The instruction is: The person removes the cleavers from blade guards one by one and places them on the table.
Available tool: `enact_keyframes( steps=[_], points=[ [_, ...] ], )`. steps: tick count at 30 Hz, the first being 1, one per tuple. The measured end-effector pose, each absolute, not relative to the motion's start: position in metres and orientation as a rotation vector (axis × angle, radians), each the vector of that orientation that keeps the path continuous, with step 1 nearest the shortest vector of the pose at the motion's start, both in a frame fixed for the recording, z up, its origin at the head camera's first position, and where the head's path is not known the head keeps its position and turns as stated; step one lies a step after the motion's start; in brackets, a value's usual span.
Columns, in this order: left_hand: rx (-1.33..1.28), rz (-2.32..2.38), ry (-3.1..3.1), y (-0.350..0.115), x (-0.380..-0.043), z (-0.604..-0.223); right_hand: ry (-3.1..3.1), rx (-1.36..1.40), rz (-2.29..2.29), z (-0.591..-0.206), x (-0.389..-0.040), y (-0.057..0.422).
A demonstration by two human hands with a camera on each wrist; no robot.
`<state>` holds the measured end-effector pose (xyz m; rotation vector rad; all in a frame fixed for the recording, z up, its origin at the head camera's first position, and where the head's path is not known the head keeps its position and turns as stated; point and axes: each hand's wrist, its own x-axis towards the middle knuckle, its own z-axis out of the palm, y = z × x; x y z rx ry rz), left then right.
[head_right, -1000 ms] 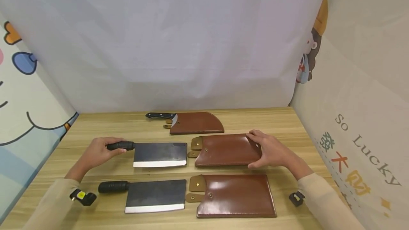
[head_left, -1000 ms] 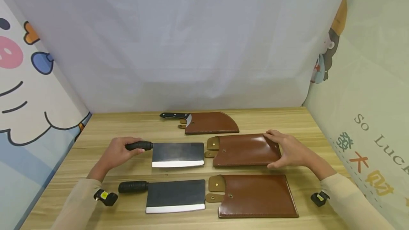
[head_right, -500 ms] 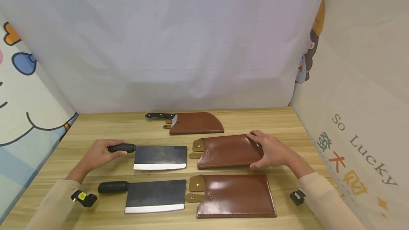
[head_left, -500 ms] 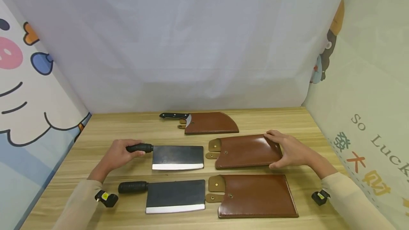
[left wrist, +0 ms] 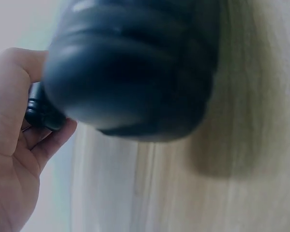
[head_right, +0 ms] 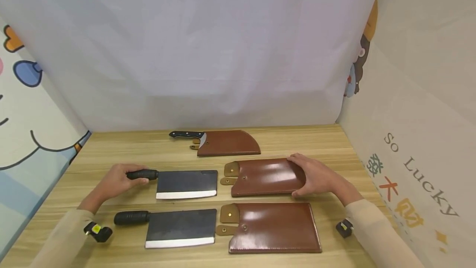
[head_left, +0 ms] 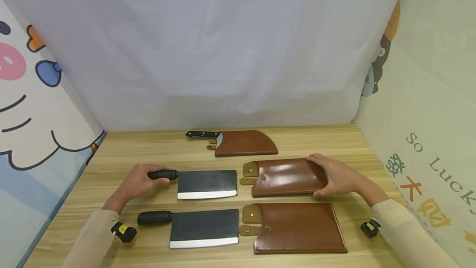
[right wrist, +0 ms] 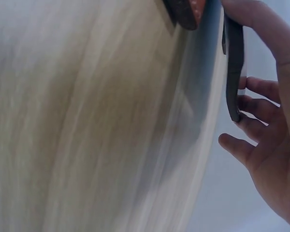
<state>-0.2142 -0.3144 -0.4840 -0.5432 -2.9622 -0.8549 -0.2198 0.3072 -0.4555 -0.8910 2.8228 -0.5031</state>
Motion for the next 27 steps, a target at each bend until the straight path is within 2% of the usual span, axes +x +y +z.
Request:
enact_keyframes(
  steps=[27],
  points=[
    [-0.568, -0.858, -3.014, -0.317, -0.22, -0.498, 2.76, -0.843, -0.512, -0.47, -0.223, 0.311]
  ],
)
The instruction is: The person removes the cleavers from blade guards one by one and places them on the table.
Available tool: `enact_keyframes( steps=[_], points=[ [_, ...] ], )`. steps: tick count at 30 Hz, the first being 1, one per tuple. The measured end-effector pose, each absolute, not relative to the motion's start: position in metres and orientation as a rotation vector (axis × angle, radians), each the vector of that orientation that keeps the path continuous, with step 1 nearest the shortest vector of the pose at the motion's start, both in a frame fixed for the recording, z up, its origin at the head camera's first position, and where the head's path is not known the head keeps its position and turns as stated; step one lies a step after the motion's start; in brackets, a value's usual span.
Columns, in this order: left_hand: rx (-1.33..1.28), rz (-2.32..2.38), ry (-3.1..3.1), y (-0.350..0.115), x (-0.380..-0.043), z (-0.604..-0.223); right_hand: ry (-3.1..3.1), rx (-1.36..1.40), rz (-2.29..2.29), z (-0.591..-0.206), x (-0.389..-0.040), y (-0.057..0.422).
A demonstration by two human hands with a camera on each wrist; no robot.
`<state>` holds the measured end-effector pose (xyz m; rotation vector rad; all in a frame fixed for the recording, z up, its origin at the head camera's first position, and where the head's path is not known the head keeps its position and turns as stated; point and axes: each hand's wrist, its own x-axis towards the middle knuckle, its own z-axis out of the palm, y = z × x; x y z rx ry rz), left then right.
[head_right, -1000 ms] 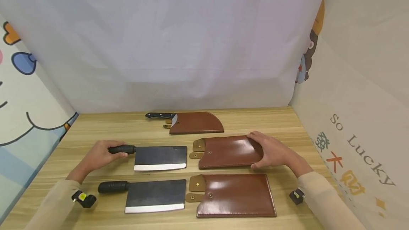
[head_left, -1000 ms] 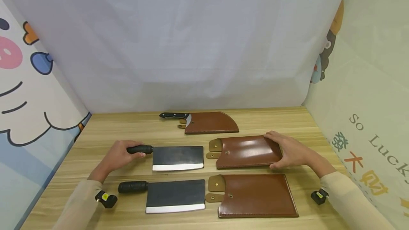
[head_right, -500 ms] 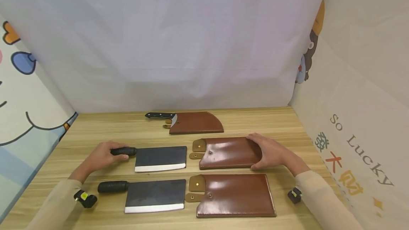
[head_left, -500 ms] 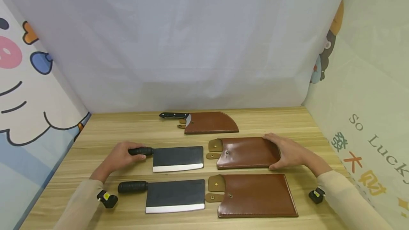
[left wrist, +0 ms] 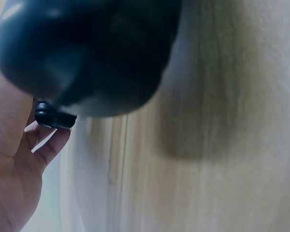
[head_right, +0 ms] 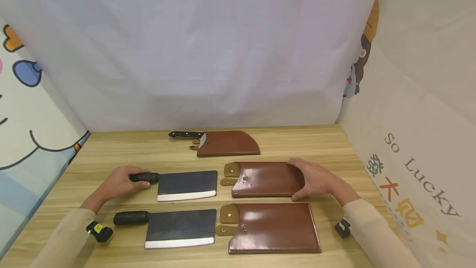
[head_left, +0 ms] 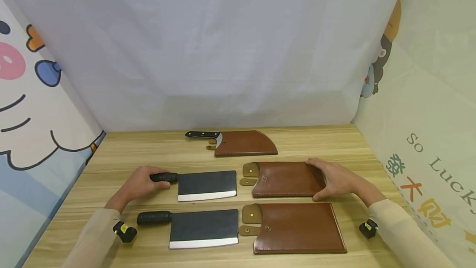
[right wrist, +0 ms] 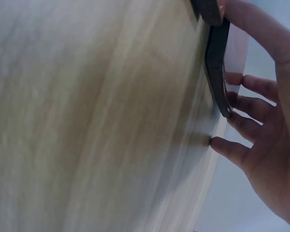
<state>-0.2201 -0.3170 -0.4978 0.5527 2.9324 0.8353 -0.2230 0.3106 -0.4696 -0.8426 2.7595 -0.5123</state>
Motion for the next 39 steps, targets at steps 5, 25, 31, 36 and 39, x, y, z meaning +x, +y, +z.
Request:
enact_keyframes(
  steps=[5, 25, 31, 36, 39],
  points=[
    [0.552, 0.828, 2.929, -0.318, -0.22, -0.5, 2.752, -0.868, -0.525, -0.466, -0.226, 0.311],
    [0.55, 0.851, 2.935, -0.301, -0.242, -0.473, 2.856, -0.872, -0.499, -0.421, -0.258, 0.279],
    [0.485, 0.879, 2.936, -0.284, -0.263, -0.463, 2.915, -0.841, -0.481, -0.419, -0.272, 0.258],
    [0.444, 0.955, 2.945, -0.271, -0.282, -0.46, 2.935, -0.8, -0.535, -0.422, -0.284, 0.24],
    [0.458, 0.947, 2.964, -0.265, -0.293, -0.462, 2.933, -0.776, -0.592, -0.426, -0.291, 0.227]
  ],
)
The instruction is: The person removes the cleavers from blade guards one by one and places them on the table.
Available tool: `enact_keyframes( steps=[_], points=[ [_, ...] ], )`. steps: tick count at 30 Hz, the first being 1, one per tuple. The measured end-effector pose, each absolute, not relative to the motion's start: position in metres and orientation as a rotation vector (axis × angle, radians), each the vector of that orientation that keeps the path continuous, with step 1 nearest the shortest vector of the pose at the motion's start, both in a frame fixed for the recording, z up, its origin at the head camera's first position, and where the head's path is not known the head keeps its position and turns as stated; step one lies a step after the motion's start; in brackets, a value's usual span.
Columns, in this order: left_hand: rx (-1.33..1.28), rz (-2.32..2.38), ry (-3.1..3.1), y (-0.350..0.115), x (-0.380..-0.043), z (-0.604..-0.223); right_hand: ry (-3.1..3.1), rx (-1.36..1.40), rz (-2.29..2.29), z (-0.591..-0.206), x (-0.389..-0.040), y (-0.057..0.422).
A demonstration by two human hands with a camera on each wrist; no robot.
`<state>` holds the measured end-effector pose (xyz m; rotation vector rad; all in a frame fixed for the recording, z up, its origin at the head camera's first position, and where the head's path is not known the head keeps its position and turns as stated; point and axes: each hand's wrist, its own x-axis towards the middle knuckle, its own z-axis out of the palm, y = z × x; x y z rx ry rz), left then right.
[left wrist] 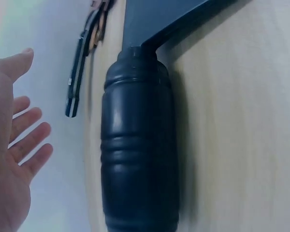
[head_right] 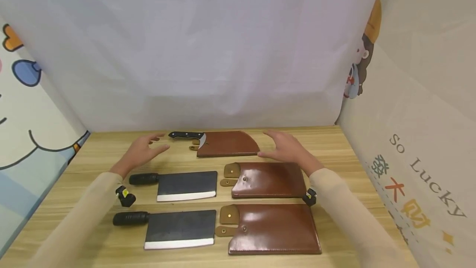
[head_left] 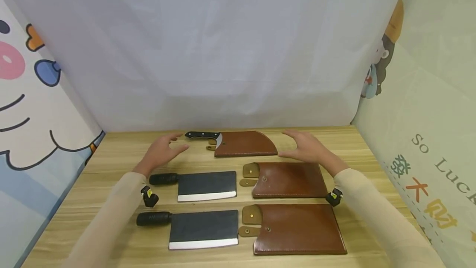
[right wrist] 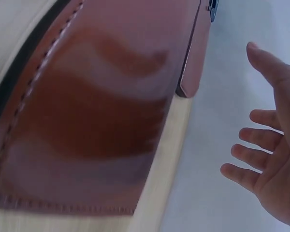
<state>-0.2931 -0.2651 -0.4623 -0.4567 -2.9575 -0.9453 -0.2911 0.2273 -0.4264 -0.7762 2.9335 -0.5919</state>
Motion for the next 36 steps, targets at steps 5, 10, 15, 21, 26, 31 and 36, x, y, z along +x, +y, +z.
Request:
enact_keyframes(
  steps=[5, 10, 15, 21, 26, 31, 36],
  points=[
    [-0.466, -0.914, -2.966, -0.258, -0.311, -0.467, 2.944, -0.739, -0.685, -0.435, -0.3, 0.206],
    [-0.424, -0.932, -2.985, -0.255, -0.326, -0.47, 2.952, -0.703, -0.759, -0.447, -0.309, 0.186],
    [-0.403, -0.991, -2.991, -0.253, -0.334, -0.474, 2.941, -0.672, -0.811, -0.46, -0.316, 0.172],
    [-0.457, -1.007, -2.98, -0.251, -0.342, -0.487, 2.892, -0.605, -0.86, -0.472, -0.321, 0.163],
    [-0.471, -1.036, -2.973, -0.248, -0.342, -0.491, 2.86, -0.571, -0.844, -0.477, -0.324, 0.163],
    [-0.44, -1.056, -2.983, -0.247, -0.341, -0.491, 2.826, -0.552, -0.827, -0.476, -0.325, 0.163],
    [-0.411, -1.062, -2.986, -0.246, -0.34, -0.493, 2.805, -0.533, -0.794, -0.477, -0.324, 0.16]
  ],
)
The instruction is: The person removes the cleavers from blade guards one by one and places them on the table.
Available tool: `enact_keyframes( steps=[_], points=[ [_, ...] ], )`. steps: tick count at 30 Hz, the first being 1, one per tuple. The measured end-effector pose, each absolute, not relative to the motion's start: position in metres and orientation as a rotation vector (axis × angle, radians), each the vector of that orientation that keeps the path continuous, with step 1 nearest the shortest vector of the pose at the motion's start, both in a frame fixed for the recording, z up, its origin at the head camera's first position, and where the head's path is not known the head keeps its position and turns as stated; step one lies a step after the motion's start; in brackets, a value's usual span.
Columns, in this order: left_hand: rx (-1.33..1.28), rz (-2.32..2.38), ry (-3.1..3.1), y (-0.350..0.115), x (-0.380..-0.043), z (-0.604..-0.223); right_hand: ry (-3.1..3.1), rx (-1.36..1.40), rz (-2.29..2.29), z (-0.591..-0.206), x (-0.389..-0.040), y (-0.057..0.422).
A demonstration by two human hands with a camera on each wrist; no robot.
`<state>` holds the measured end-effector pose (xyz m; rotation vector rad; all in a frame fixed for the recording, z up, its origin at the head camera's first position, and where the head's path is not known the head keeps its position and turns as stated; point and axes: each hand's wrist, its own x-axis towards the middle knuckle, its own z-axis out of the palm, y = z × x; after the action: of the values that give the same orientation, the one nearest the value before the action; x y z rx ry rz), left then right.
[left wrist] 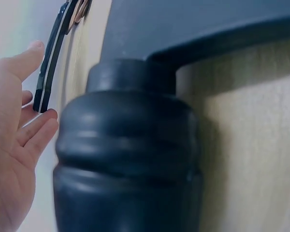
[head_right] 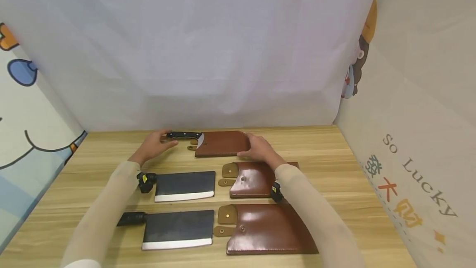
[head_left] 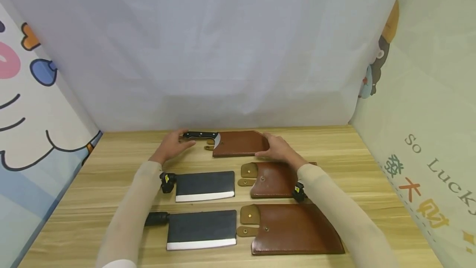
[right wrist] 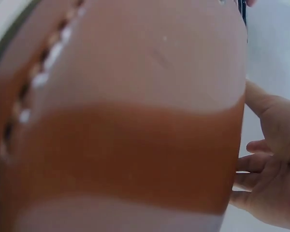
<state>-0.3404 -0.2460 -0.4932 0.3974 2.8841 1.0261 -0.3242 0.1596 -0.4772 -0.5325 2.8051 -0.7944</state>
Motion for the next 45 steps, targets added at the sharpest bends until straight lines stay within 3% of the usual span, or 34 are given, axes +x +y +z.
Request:
enact_keyframes(
  steps=[18, 45],
  points=[
    [0.407, 1.026, 2.884, -0.241, -0.339, -0.495, 2.904, -0.527, -0.661, -0.487, -0.319, 0.157],
    [0.547, 1.054, 2.994, -0.239, -0.324, -0.477, 2.991, -0.608, -0.792, -0.458, -0.297, 0.171]
  ],
)
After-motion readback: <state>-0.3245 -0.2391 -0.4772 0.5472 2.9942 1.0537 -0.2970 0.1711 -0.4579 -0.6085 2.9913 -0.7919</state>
